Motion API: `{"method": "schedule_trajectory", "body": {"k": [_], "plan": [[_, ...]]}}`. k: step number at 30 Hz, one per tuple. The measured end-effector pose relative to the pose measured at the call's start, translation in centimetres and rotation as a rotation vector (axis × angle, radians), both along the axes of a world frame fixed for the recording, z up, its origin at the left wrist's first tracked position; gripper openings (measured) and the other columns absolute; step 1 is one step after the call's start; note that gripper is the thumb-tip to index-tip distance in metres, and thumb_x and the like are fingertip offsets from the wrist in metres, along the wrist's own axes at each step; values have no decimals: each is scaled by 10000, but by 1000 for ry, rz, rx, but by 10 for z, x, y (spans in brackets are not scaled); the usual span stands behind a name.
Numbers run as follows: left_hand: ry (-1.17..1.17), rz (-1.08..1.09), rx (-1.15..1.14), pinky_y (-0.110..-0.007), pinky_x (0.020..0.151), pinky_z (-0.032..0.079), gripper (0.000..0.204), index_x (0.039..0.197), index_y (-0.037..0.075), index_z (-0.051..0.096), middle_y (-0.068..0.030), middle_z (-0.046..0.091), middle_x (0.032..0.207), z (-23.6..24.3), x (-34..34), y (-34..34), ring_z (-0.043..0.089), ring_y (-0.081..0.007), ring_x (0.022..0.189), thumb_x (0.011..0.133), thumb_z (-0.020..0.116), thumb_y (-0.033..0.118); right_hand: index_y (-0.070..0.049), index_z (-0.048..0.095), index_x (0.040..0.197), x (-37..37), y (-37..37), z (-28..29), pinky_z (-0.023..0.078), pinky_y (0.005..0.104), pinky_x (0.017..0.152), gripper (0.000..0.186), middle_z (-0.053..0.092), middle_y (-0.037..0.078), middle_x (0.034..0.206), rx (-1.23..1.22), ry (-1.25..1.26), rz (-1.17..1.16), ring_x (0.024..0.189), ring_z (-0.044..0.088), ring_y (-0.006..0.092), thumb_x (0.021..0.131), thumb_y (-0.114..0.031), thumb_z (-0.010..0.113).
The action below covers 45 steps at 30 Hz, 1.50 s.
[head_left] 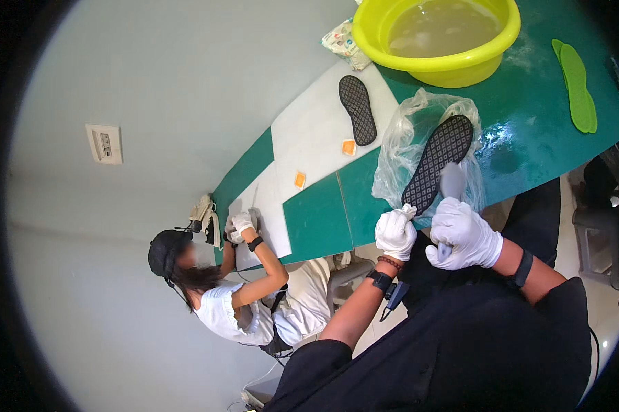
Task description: The recorder is cleaning a shoe sole using a brush and water.
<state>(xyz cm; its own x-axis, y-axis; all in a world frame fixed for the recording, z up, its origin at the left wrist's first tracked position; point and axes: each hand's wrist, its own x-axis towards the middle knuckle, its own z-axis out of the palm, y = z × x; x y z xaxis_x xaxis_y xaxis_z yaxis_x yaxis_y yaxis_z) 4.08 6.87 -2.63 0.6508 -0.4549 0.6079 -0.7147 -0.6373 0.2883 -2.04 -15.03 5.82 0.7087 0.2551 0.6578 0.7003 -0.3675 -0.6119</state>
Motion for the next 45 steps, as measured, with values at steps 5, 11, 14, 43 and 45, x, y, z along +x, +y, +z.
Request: {"method": "schedule_trajectory", "body": {"k": [5,11,14,43,45], "plan": [[2,32,53,-390,691,501,236,874,122,738,-53,703,845,-5,-5,5,636,-261,771,715,631,-16,-85,587,711,15,24,-4,456,407,675,205,547,69,707,144,-76,38,703,576,289,709,-176,770],[-2,70,27,-407,722,505,265,914,129,753,-64,708,850,-10,-6,-2,639,-281,772,731,628,-17,-115,693,998,-8,-7,6,486,446,927,245,609,127,1176,-53,115,-153,1039,592,331,785,-237,695],[-37,28,-56,-409,698,481,210,823,83,713,-98,667,792,-3,0,-4,610,-311,738,708,591,-43,-74,584,1180,-20,-39,8,490,477,860,389,585,169,1102,21,314,-267,985,599,374,915,-352,648],[-35,66,-55,-379,709,490,185,774,80,682,-94,694,806,-4,-1,-3,635,-286,756,680,584,-45,-149,710,1200,-14,-17,-16,554,473,765,302,709,210,906,81,762,-260,837,687,404,915,-179,615],[-44,67,-69,-379,708,491,180,768,80,679,-94,692,803,-3,-2,-5,633,-286,751,675,586,-43,-149,672,1288,-3,-23,-20,541,506,731,380,696,235,923,58,665,-448,808,676,425,914,-186,614]]}}
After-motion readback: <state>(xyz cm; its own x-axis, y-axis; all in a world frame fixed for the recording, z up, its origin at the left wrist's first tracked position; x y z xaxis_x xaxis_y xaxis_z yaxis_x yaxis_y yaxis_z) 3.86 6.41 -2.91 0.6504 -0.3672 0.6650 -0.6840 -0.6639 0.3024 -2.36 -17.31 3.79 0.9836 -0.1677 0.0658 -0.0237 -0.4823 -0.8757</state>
